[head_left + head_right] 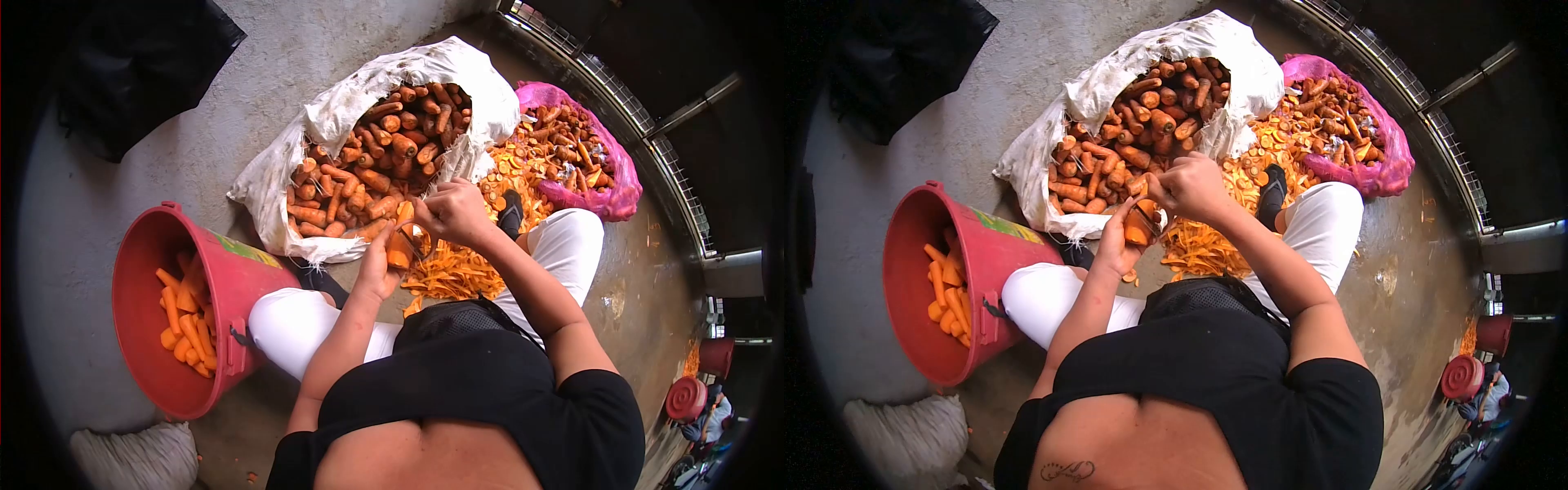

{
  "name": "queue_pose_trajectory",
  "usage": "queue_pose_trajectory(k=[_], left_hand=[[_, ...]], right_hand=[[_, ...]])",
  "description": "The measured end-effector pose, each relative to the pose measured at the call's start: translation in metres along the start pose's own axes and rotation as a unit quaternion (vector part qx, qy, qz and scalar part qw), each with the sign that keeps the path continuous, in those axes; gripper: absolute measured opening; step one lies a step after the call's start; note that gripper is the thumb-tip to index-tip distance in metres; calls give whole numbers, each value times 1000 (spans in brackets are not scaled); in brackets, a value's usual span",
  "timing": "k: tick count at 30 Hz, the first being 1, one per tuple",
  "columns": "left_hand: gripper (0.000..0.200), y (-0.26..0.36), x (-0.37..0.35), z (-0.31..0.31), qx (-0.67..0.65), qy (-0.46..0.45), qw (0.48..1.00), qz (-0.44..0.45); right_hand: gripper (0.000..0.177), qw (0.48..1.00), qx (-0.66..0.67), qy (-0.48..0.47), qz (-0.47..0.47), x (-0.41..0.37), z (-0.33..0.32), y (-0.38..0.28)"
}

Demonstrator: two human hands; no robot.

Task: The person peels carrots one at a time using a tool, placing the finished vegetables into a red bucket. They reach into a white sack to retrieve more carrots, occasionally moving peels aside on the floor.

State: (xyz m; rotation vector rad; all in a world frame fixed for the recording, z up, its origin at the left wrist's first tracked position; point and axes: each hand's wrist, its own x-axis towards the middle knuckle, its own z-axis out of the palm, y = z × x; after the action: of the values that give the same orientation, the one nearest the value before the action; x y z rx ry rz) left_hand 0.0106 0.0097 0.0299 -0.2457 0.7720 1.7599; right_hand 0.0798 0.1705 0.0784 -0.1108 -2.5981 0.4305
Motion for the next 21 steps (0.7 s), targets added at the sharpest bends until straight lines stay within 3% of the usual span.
queue_pose_trajectory(k=[3,8,11,12,13,14,15,16,17,19,21], left_hand=[[35,-2,6,-3,-27,20,999,-9],[36,-2,2,-11,107,-28,993,43],[39,-1,0,-12,187,-40,981,36],[40,-1,-1,-13,214,-43,976,23],[41,-2,-2,-13,218,-49,974,23],[41,-4,-4,-12,222,-56,973,23],[42,-4,-5,-11,226,-63,972,22],[42,-4,-5,-11,205,-72,976,13],[43,-2,-4,-10,182,-81,980,5],[45,3,-5,-6,141,-98,985,-11],[46,7,-7,-1,105,-111,988,-27]], right_hand=[[36,999,9,9,-40,4,6,-5],[36,995,-2,10,-97,9,8,-4],[38,994,-83,34,-63,12,12,25],[41,989,-132,63,-26,13,16,46],[50,988,-145,33,42,14,9,62],[53,946,-280,-50,153,15,6,87],[54,945,-291,39,145,9,0,111],[54,939,-285,75,176,4,-10,119],[53,935,-299,122,147,-2,-18,125],[54,928,-301,89,201,-13,-25,120],[56,928,-179,9,326,-23,-17,111]])
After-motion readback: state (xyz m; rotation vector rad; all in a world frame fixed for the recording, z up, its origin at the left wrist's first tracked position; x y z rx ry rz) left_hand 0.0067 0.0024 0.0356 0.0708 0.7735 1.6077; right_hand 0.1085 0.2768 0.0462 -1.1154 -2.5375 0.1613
